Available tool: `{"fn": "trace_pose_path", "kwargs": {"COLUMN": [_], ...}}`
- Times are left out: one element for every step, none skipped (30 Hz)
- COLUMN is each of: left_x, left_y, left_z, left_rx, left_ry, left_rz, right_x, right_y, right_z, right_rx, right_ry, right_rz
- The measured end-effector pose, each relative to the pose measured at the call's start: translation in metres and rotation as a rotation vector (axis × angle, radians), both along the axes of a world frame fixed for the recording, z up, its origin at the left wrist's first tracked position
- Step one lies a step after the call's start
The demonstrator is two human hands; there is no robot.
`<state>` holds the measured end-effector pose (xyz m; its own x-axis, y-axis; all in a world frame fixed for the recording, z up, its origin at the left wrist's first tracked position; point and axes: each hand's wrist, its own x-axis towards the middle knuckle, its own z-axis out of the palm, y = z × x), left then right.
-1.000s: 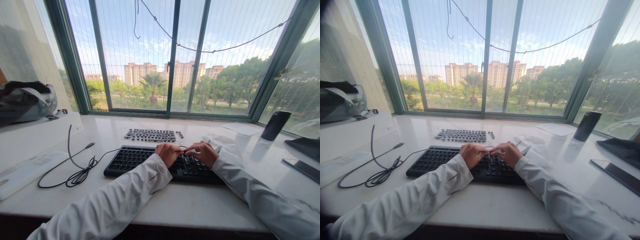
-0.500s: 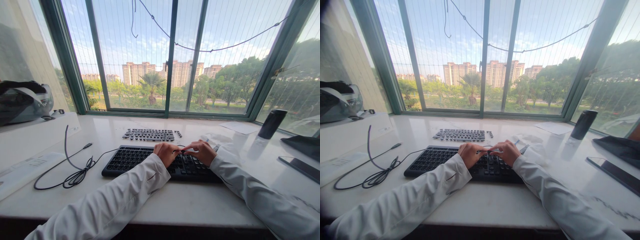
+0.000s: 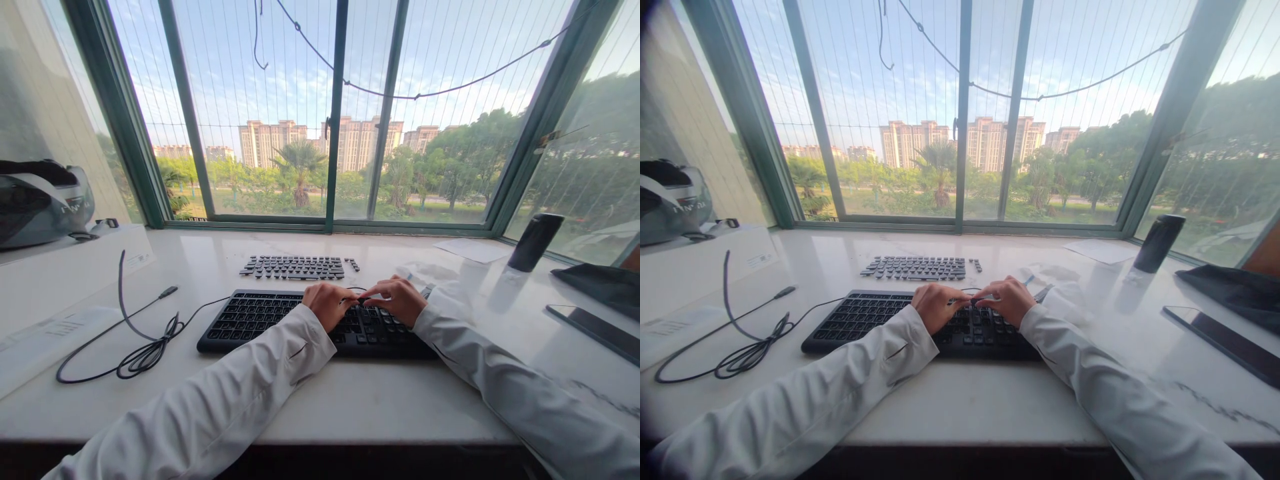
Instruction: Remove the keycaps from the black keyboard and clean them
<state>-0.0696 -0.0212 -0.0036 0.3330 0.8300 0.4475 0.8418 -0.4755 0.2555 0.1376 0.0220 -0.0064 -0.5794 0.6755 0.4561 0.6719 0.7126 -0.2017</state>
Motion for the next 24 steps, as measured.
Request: {"fn": "trace_pose_path", "kwargs": {"left_x": [0.000, 0.000, 0.000, 0.000, 0.000, 0.000, 0.000, -0.001, -0.001, -0.001, -0.001, -0.001, -0.001, -0.001, -0.001, -0.002, -0.002, -0.002, -0.002, -0.002, -0.003, -0.002, -0.002, -0.001], "left_y": [0.001, 0.001, 0.002, 0.002, 0.003, 0.003, 0.004, 0.004, 0.005, 0.005, 0.005, 0.005, 0.005, 0.005, 0.005, 0.005, 0.004, 0.004, 0.004, 0.003, 0.002, 0.001, 0.000, -0.002], "left_z": [-0.001, -0.001, -0.002, -0.002, -0.002, -0.003, -0.003, -0.003, -0.004, -0.004, -0.004, -0.005, -0.005, -0.006, -0.006, -0.006, -0.006, -0.005, -0.004, -0.003, -0.001, 0.001, 0.003, 0.005], "left_rx": [-0.013, -0.024, -0.030, -0.031, -0.028, -0.024, -0.022, -0.022, -0.022, -0.022, -0.022, -0.021, -0.019, -0.017, -0.016, -0.016, -0.016, -0.016, -0.016, -0.014, -0.012, -0.010, -0.010, -0.010], "left_ry": [0.011, 0.023, 0.033, 0.040, 0.045, 0.049, 0.054, 0.059, 0.065, 0.069, 0.072, 0.075, 0.079, 0.084, 0.090, 0.098, 0.107, 0.118, 0.131, 0.148, 0.171, 0.200, 0.232, 0.263], "left_rz": [-0.016, -0.035, -0.054, -0.071, -0.085, -0.096, -0.103, -0.108, -0.112, -0.113, -0.112, -0.111, -0.110, -0.111, -0.113, -0.117, -0.120, -0.121, -0.119, -0.116, -0.116, -0.120, -0.124, -0.124], "right_x": [0.000, 0.000, 0.000, 0.001, 0.001, 0.001, 0.002, 0.002, 0.003, 0.003, 0.003, 0.004, 0.004, 0.004, 0.004, 0.004, 0.004, 0.004, 0.004, 0.004, 0.003, 0.002, 0.002, 0.001], "right_y": [0.001, 0.001, 0.002, 0.003, 0.004, 0.005, 0.005, 0.006, 0.007, 0.007, 0.008, 0.008, 0.007, 0.007, 0.007, 0.006, 0.006, 0.005, 0.005, 0.005, 0.004, 0.004, 0.004, 0.003], "right_z": [-0.001, -0.001, -0.002, -0.003, -0.004, -0.004, -0.005, -0.005, -0.006, -0.006, -0.006, -0.005, -0.005, -0.005, -0.005, -0.004, -0.004, -0.004, -0.004, -0.004, -0.003, -0.003, -0.003, -0.002], "right_rx": [-0.016, -0.035, -0.056, -0.078, -0.098, -0.114, -0.123, -0.128, -0.130, -0.129, -0.128, -0.125, -0.124, -0.126, -0.129, -0.135, -0.140, -0.144, -0.146, -0.147, -0.147, -0.148, -0.148, -0.148], "right_ry": [-0.009, -0.016, -0.019, -0.017, -0.012, -0.006, 0.001, 0.006, 0.009, 0.011, 0.012, 0.013, 0.014, 0.014, 0.013, 0.011, 0.008, 0.005, 0.002, -0.001, -0.005, -0.010, -0.014, -0.020], "right_rz": [0.005, 0.010, 0.012, 0.010, 0.005, 0.000, -0.003, -0.002, 0.001, 0.004, 0.007, 0.007, 0.005, 0.002, -0.001, -0.002, -0.001, 0.001, 0.004, 0.005, 0.003, 0.000, -0.005, -0.010]}}
